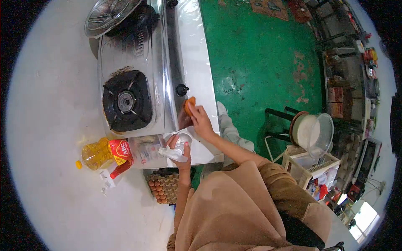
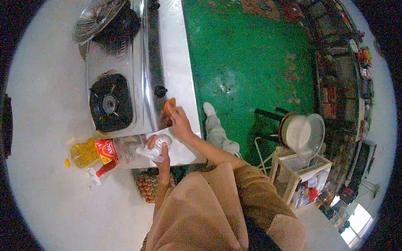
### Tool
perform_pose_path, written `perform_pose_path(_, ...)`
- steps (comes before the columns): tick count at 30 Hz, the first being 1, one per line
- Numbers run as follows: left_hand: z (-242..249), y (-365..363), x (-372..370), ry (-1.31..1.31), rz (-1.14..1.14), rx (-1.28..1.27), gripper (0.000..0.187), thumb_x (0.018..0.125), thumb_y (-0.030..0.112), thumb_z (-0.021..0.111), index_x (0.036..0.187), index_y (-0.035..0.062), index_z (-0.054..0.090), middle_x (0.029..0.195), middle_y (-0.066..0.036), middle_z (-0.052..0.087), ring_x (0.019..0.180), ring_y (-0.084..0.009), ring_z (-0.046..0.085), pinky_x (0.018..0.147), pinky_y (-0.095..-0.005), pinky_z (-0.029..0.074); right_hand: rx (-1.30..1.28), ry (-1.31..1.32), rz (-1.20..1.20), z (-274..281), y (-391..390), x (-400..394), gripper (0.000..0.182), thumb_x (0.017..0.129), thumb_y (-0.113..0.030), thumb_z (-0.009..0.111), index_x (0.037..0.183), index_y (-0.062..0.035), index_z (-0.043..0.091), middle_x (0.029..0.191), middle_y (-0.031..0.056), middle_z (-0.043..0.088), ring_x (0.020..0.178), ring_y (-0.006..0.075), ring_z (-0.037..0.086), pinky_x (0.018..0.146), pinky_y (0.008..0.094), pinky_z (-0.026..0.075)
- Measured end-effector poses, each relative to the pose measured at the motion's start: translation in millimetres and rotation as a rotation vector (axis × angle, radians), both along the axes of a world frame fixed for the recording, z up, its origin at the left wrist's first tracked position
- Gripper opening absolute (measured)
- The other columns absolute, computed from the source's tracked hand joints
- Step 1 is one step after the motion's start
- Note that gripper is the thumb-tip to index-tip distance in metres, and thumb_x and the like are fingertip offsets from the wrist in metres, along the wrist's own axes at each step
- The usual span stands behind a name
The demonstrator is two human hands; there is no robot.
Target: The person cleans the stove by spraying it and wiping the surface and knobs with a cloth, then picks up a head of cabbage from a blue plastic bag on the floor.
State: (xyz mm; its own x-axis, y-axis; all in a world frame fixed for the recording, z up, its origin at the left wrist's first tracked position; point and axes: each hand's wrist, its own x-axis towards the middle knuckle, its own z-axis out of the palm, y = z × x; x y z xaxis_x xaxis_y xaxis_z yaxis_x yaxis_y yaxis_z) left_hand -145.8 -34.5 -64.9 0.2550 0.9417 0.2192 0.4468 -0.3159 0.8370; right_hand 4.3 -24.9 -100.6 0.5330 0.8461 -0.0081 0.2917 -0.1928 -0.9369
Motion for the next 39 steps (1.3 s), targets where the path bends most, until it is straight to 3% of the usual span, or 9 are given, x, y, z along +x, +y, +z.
perform_pose_path(4,3.7,-1.5,-1.2,0.062,0.004,-0.010,0.037,0.077,0.013,0.066,0.111,0.0015,0.055,0.109,-0.016,0.053,0.104,-0.0302,0.051,0.094,-0.0421,0.038,0.053,-0.059,-0.117,-9.7,39.5,17.2,0.057,0.081,0.008,0.054,0.135,-0.0110,0.045,0.102,0.0155,0.049,0.093,0.0319,0.053,0.083,0.0341,0.045)
perform_pose_path(12,0.1,-1.2,0.5,-0.003,0.001,-0.007,0.037,0.079,0.013,0.064,0.112,0.0007,0.054,0.109,-0.016,0.053,0.104,-0.0303,0.050,0.095,-0.0425,0.038,0.005,-0.079,-0.025,7.8,-22.0,-25.9,0.063,0.078,0.008,0.052,0.137,-0.0126,0.042,0.103,0.0171,0.048,0.097,0.0342,0.049,0.088,0.0392,0.042)
perform_pose_path(20,-0.5,-1.1,-3.1,0.042,-0.013,-0.056,0.038,0.080,0.015,0.064,0.113,0.0007,0.053,0.113,-0.017,0.051,0.106,-0.0315,0.049,0.095,-0.0428,0.037,-0.023,-0.016,-0.073,-6.4,34.4,18.1,0.060,0.081,0.006,0.054,0.137,-0.0128,0.042,0.104,0.0156,0.048,0.098,0.0326,0.051,0.087,0.0361,0.044)
perform_pose_path(25,-10.0,-6.4,-7.9,0.059,0.018,-0.070,0.039,0.079,0.015,0.064,0.114,0.0013,0.052,0.114,-0.018,0.052,0.106,-0.0319,0.048,0.095,-0.0436,0.036,-0.040,-0.078,0.056,4.4,-11.7,-2.9,0.059,0.082,0.006,0.053,0.137,-0.0138,0.042,0.105,0.0155,0.048,0.097,0.0323,0.051,0.086,0.0356,0.044)
perform_pose_path(27,-16.4,-10.2,-12.9,0.043,0.024,-0.205,0.035,0.085,0.010,0.060,0.116,-0.0013,0.051,0.116,-0.014,0.051,0.109,-0.0260,0.047,0.098,-0.0376,0.034,0.021,-0.010,0.134,6.8,-22.0,-3.4,0.064,0.079,0.009,0.053,0.137,-0.0152,0.042,0.106,0.0170,0.048,0.101,0.0340,0.050,0.087,0.0373,0.045)
perform_pose_path(31,-15.6,-10.8,-12.7,0.049,0.013,-0.194,0.037,0.085,0.012,0.061,0.118,-0.0008,0.050,0.118,-0.014,0.050,0.110,-0.0254,0.046,0.098,-0.0372,0.035,0.026,0.076,0.015,-9.3,21.0,19.1,0.059,0.081,0.008,0.053,0.135,-0.0131,0.043,0.105,0.0157,0.048,0.097,0.0327,0.052,0.087,0.0360,0.044)
perform_pose_path(33,-13.2,-10.4,-9.6,0.053,0.048,-0.203,0.040,0.079,0.010,0.062,0.116,0.0018,0.052,0.117,-0.017,0.050,0.108,-0.0316,0.047,0.096,-0.0427,0.036,0.058,0.055,-0.011,-14.7,43.9,33.7,0.057,0.083,0.006,0.053,0.135,-0.0122,0.043,0.104,0.0153,0.049,0.096,0.0314,0.052,0.086,0.0342,0.044)
perform_pose_path(39,3.4,-5.3,1.9,-0.075,0.015,-0.125,0.040,0.077,0.009,0.064,0.115,0.0025,0.053,0.116,-0.016,0.048,0.108,-0.0299,0.047,0.095,-0.0410,0.037,-0.006,0.041,0.006,-7.9,34.9,29.2,0.057,0.084,0.006,0.052,0.137,-0.0113,0.042,0.104,0.0150,0.049,0.095,0.0299,0.052,0.084,0.0323,0.044)
